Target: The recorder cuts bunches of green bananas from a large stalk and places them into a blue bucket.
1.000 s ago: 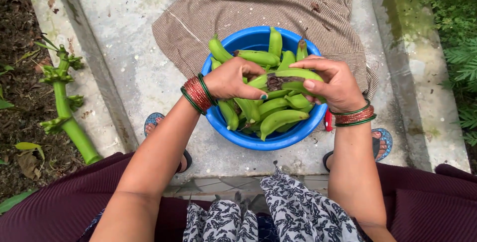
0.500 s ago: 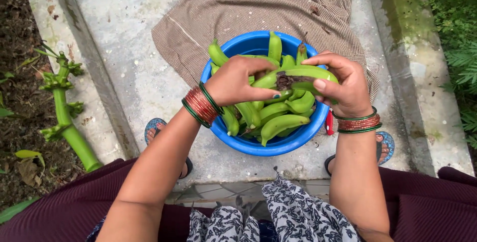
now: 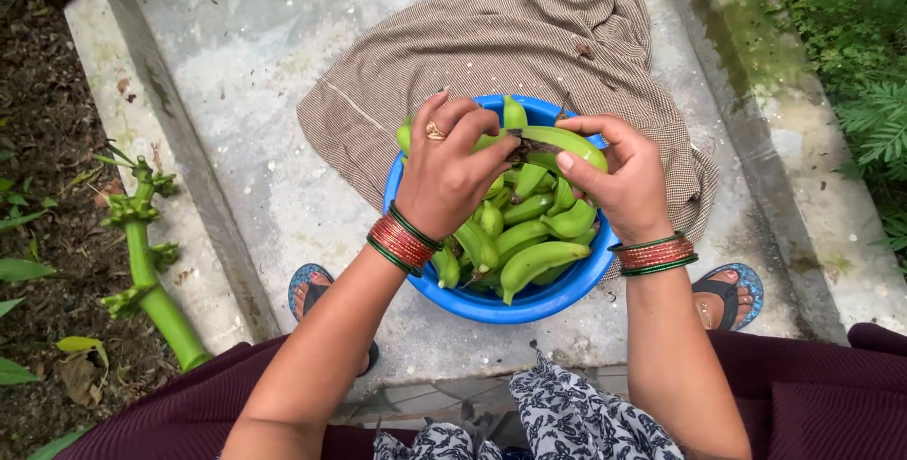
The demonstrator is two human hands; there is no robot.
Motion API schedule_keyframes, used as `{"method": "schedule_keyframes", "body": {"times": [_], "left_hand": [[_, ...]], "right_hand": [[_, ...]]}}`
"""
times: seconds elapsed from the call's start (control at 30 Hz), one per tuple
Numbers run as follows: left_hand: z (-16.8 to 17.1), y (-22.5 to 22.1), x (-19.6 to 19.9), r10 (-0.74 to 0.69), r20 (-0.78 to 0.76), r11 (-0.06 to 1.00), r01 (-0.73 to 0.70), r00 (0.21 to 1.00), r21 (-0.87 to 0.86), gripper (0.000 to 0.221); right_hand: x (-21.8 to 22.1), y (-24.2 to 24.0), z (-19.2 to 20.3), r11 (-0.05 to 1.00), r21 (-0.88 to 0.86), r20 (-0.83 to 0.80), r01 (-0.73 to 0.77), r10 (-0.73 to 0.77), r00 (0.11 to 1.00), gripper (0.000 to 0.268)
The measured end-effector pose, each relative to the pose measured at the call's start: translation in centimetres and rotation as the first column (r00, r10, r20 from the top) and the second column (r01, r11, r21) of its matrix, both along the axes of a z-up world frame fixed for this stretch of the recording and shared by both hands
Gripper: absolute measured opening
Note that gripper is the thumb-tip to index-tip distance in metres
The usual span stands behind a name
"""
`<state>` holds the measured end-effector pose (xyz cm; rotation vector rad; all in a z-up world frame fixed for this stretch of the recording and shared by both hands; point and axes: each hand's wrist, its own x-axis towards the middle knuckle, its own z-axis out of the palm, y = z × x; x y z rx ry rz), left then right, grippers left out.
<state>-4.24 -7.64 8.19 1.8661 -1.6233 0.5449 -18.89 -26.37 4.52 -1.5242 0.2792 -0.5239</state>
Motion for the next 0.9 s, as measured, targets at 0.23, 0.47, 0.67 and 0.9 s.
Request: {"method": "schedule_keyframes", "body": {"times": [0.23, 0.47, 0.67, 0.9], "left_hand": [[-0.4, -0.2, 0.0, 0.053, 0.061, 0.997, -0.056, 0.997, 0.052, 0.022], [-0.5, -0.4, 0.0, 0.099, -0.093, 0.993, -0.092, 0.991, 0.075, 0.01], [-0.1, -0.2, 0.6, 0.089, -0.132, 0.988, -0.07, 0.987, 0.138, 0.008], [0.4, 0.2, 0.2, 0.049, -0.123, 0.998, -0.045, 0.991, 0.032, 0.01]], "right_hand": [[0.4, 0.7, 0.0, 0.996, -0.073, 0.016, 0.044, -0.043, 0.999, 0.035], [0.5, 1.1, 0.0, 0.993, -0.117, 0.054, -0.016, 0.022, 0.998, 0.037], [0.7, 1.4, 0.1, 0.975, -0.218, 0.077, -0.038, 0.056, 0.995, 0.038], [0.5, 1.3, 0.1, 0.994, -0.1, 0.037, -0.033, 0.037, 0.999, 0.037]]}}
